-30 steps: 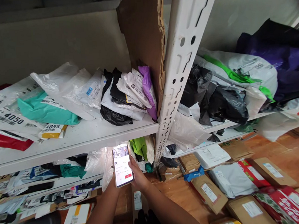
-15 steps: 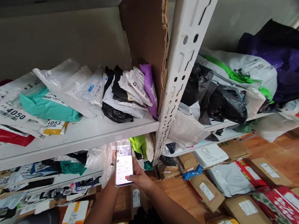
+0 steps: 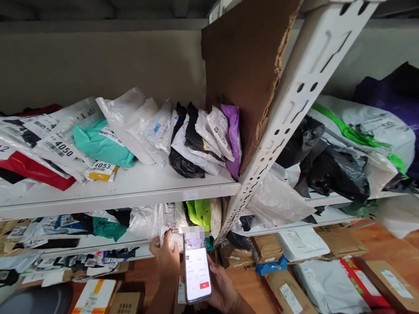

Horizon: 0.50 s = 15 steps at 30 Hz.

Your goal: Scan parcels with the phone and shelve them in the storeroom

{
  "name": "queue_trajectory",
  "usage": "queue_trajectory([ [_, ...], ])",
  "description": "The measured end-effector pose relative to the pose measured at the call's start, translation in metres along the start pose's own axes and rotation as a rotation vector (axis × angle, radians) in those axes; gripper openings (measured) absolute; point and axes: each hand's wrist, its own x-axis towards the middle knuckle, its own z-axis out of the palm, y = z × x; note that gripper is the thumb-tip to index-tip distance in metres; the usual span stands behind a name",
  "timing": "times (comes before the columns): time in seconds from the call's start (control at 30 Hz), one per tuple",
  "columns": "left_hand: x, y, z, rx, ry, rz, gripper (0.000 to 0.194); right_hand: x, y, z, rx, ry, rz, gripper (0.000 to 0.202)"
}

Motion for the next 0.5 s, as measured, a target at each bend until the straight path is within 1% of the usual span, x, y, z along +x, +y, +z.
queue_trajectory([
  [0.1,0.016,0.006,0.005,-0.024,-0.117,0.061,0.047,-0.011,-0.011,-0.012,-0.024,0.044,0.011,0.034],
  [0.2,0.044,0.02,0.007,-0.038,-0.197,0.174,0.059,-0.017,-0.019,-0.018,-0.059,0.078,0.021,0.033],
  [0.3,0.075,0.033,0.002,-0.048,-0.26,0.292,0.066,-0.018,-0.021,-0.019,-0.1,0.109,0.024,0.036],
  [0.37,0.089,0.039,-0.006,-0.019,-0.278,0.338,0.063,-0.016,-0.019,-0.017,-0.127,0.127,0.016,0.037],
  [0.4,0.093,0.042,-0.011,0.003,-0.269,0.353,0.059,-0.016,-0.018,-0.016,-0.142,0.135,0.01,0.037],
  [0.5,0.095,0.045,-0.026,0.051,-0.21,0.4,0.04,-0.014,-0.018,-0.011,-0.189,0.16,-0.014,0.036],
])
